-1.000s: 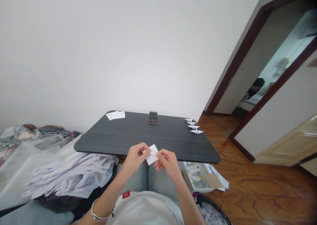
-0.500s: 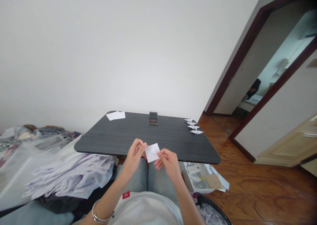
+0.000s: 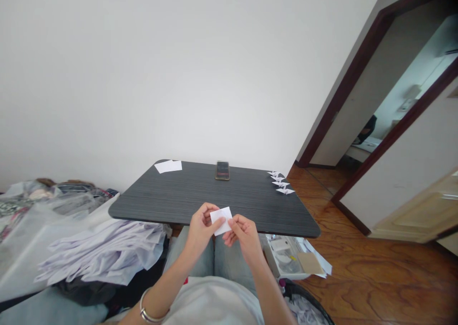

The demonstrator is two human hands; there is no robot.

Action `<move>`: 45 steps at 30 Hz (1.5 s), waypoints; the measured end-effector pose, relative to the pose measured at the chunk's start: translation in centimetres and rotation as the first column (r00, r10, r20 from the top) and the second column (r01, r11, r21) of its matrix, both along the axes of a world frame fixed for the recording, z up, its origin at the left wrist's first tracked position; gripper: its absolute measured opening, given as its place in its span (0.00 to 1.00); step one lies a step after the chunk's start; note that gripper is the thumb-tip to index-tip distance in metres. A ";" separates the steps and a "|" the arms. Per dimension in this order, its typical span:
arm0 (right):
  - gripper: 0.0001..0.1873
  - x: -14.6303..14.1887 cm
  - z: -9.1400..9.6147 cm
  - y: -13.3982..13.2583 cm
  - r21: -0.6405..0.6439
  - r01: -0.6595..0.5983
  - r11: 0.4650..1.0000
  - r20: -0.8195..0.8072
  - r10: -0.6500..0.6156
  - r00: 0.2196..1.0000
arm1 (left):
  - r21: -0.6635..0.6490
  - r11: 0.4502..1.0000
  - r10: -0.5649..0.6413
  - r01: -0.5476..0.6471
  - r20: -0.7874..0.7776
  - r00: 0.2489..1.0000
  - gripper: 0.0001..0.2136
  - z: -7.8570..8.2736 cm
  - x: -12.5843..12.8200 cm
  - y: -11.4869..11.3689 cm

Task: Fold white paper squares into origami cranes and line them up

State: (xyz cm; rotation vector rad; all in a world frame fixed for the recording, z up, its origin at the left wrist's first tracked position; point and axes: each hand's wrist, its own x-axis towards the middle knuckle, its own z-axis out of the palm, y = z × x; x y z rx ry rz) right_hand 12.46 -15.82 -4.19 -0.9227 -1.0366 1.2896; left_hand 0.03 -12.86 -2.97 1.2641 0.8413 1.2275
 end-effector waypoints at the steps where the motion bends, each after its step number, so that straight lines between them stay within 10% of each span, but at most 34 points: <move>1: 0.17 0.0 0.1 0.0 -0.002 0.002 1.000 -0.003 -0.002 1.000 | -0.003 1.000 0.011 -0.011 -0.003 1.000 0.13 0.1 0.1 -0.1; 45: 0.16 0.1 0.2 -0.5 0.048 0.041 0.998 0.066 -0.044 0.997 | -0.029 0.990 0.136 -0.135 0.053 0.989 0.14 1.0 0.4 -0.7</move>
